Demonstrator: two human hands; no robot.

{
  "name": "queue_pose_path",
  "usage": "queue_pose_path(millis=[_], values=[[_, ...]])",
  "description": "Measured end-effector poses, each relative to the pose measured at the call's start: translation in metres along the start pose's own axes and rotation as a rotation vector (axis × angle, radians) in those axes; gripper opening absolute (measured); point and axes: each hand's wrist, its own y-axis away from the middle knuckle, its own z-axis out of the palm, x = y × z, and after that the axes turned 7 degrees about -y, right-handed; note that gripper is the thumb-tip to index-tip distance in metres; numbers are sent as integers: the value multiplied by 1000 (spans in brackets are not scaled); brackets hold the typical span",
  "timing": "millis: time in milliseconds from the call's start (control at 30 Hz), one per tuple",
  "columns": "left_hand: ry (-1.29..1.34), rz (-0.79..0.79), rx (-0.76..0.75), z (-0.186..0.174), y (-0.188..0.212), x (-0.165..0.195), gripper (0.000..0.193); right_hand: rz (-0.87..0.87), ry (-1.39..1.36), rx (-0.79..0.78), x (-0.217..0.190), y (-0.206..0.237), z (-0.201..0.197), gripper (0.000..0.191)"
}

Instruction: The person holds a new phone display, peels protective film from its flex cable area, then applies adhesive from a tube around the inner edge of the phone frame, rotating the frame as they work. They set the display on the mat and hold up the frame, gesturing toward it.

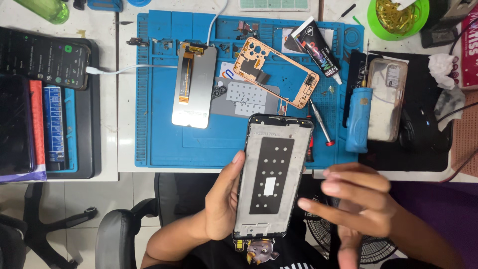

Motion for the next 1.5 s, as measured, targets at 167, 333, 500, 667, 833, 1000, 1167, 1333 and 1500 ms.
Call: queue_pose_path(millis=[167,333,500,667,833,1000,1167,1333,1500], values=[[-8,10,-17,1,-2,0,73,45,167,69,13,8,-1,92],[-16,59,-13,2,-4,3,71,51,263,-35,10,5,3,92],[-25,56,6,4,-4,4,72,-61,83,35,1,-2,1,93],[-32,20,-41,7,-2,4,73,69,212,153,18,-3,-6,87],[-9,31,-37,8,-1,4,73,-1,307,-32,26,-7,-6,89],[-12,41,11,7,0,5,72,-89,310,-24,14,-12,-1,95],[-49,38,-29,7,-2,5,74,-160,173,189,15,-10,-2,99],[-9,39,-44,8,0,5,73,-53,278,9,24,-4,-4,90],[-60,102,-3,7,-1,9,74,-95,244,-5,10,-1,2,93]])
